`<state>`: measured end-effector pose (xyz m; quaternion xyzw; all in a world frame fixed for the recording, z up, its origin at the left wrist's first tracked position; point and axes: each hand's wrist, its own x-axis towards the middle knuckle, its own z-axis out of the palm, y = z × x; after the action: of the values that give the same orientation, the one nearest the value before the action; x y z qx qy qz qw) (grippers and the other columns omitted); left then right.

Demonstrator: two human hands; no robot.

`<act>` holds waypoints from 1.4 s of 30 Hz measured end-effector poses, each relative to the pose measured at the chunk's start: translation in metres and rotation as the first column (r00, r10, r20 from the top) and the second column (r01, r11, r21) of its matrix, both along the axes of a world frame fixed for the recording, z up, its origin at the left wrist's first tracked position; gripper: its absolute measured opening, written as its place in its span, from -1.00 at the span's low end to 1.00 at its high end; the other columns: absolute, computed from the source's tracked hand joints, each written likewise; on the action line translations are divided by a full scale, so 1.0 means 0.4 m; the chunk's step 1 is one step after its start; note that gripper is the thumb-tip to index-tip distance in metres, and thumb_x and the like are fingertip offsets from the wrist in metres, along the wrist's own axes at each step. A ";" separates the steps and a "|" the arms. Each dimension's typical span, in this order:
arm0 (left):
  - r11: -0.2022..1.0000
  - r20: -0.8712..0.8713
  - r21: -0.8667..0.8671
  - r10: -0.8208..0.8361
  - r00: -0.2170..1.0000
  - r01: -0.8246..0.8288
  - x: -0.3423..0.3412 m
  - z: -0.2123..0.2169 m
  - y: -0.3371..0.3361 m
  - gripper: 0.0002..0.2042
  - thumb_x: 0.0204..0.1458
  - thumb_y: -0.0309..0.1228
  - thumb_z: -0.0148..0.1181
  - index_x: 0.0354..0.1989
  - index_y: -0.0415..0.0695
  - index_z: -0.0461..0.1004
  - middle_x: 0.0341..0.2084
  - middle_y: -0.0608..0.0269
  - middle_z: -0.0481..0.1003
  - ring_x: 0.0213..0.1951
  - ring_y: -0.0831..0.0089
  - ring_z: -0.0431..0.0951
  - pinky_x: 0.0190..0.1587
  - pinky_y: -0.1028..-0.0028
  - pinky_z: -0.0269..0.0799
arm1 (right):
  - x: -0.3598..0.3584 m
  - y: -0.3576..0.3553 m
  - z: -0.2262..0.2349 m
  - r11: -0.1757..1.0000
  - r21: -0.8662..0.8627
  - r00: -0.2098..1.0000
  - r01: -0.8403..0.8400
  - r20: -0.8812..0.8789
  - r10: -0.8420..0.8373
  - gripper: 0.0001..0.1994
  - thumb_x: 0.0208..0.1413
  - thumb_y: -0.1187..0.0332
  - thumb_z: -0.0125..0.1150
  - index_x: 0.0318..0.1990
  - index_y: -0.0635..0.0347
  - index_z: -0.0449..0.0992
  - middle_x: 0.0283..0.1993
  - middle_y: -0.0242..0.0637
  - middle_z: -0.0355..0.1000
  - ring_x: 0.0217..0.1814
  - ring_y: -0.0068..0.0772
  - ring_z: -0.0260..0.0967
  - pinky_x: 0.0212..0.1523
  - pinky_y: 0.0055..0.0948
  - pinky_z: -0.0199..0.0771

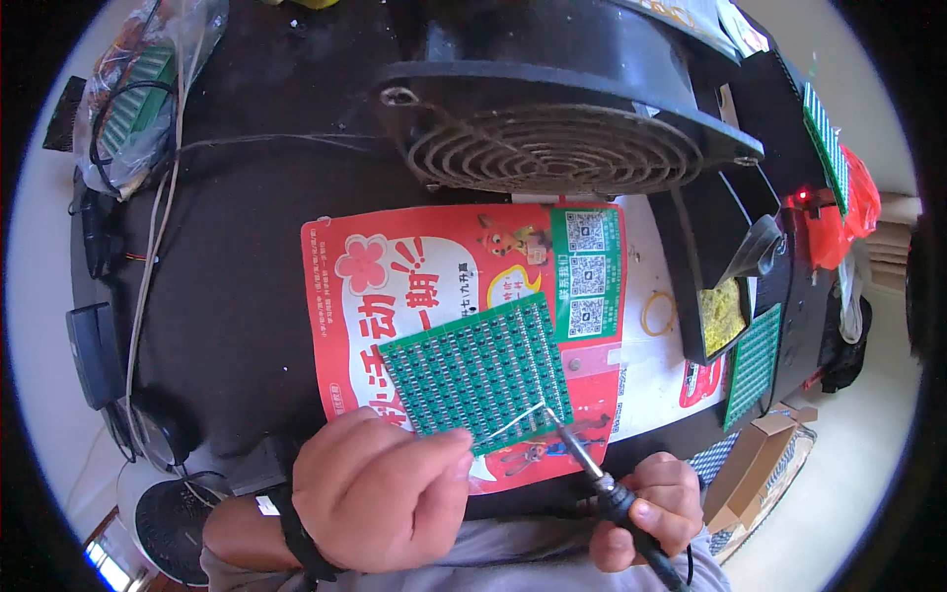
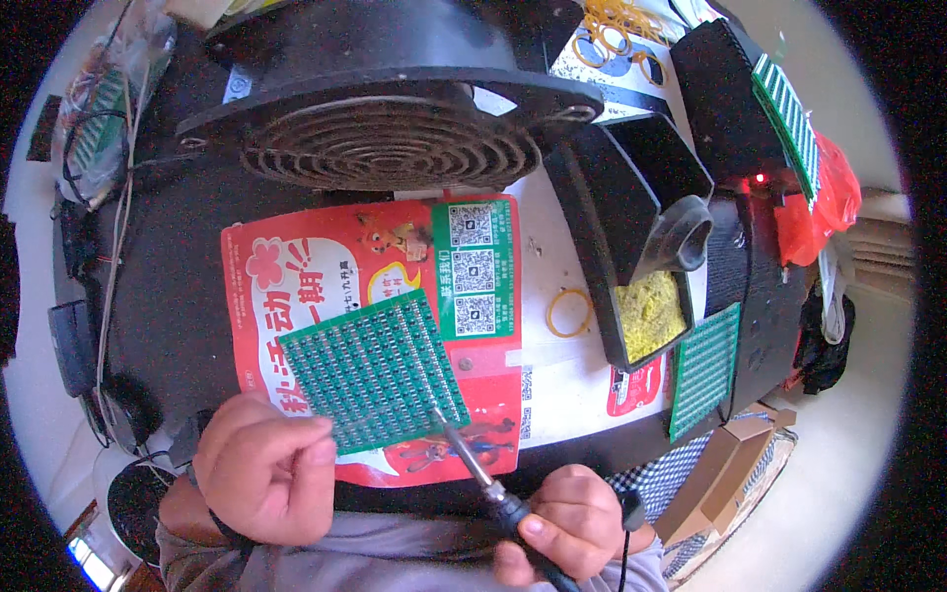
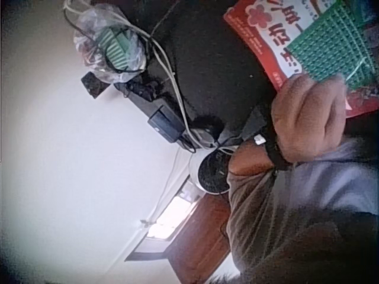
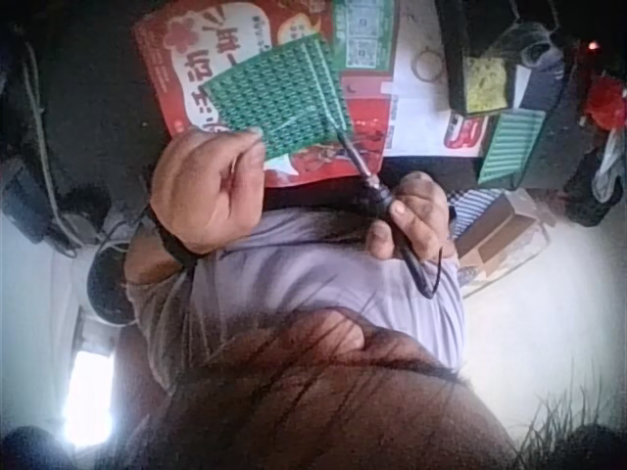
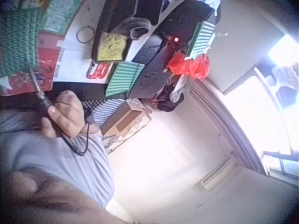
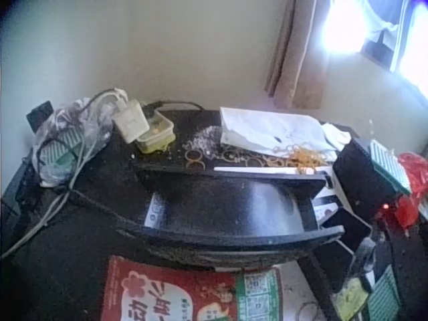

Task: Soldering components onto a green printed circuit board.

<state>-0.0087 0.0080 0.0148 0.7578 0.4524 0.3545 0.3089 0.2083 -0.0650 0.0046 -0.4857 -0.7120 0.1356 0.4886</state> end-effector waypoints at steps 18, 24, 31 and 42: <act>0.995 0.048 -0.067 -0.066 0.997 0.069 -0.013 0.030 0.014 -0.84 -0.22 -0.63 0.27 -0.40 -0.17 0.53 -0.72 0.28 0.38 -0.70 0.40 0.36 -0.62 0.46 0.24 | 0.120 0.126 0.037 0.882 0.181 0.787 0.434 0.401 -0.469 -0.69 0.18 0.35 0.08 0.03 0.31 0.32 -0.15 -0.05 0.37 -0.12 -0.13 0.36 -0.08 -0.20 0.36; 0.993 0.067 -0.101 -0.059 0.996 0.066 -0.007 0.011 0.003 -0.85 -0.23 -0.64 0.21 -0.46 -0.18 0.41 -0.69 0.25 0.40 -0.69 0.37 0.41 -0.59 0.43 0.30 | 0.128 0.098 0.007 0.812 0.112 0.783 0.573 0.220 -0.582 -0.65 0.18 0.36 0.05 0.08 0.30 0.26 -0.12 -0.03 0.37 -0.13 -0.17 0.34 -0.10 -0.22 0.36; 0.973 0.092 -0.148 -0.162 0.982 0.175 0.003 -0.019 0.013 -0.83 -0.20 -0.64 0.15 -0.41 -0.21 0.32 -0.43 0.03 0.56 -0.50 0.21 0.54 -0.35 0.31 0.46 | 0.081 0.030 0.008 0.907 0.269 0.940 0.325 0.011 -0.340 -0.63 0.10 0.22 0.18 -0.08 0.29 0.27 -0.46 -0.21 0.25 -0.49 -0.35 0.23 -0.49 -0.39 0.28; 0.959 0.075 -0.136 -0.242 0.968 0.250 -0.002 -0.019 0.018 -0.84 -0.21 -0.63 0.15 -0.43 -0.21 0.33 -0.35 0.00 0.56 -0.44 0.17 0.55 -0.33 0.30 0.47 | 0.070 -0.045 -0.032 0.987 -0.120 0.991 -0.103 -0.092 0.092 -0.60 -0.16 0.42 0.33 -0.14 0.31 0.33 -0.44 -0.26 0.29 -0.51 -0.32 0.29 -0.53 -0.36 0.39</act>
<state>-0.0093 0.0151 0.0074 0.7733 0.3701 0.3014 0.4172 0.2364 -0.0830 -0.0083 -0.4735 -0.7032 0.2244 0.4805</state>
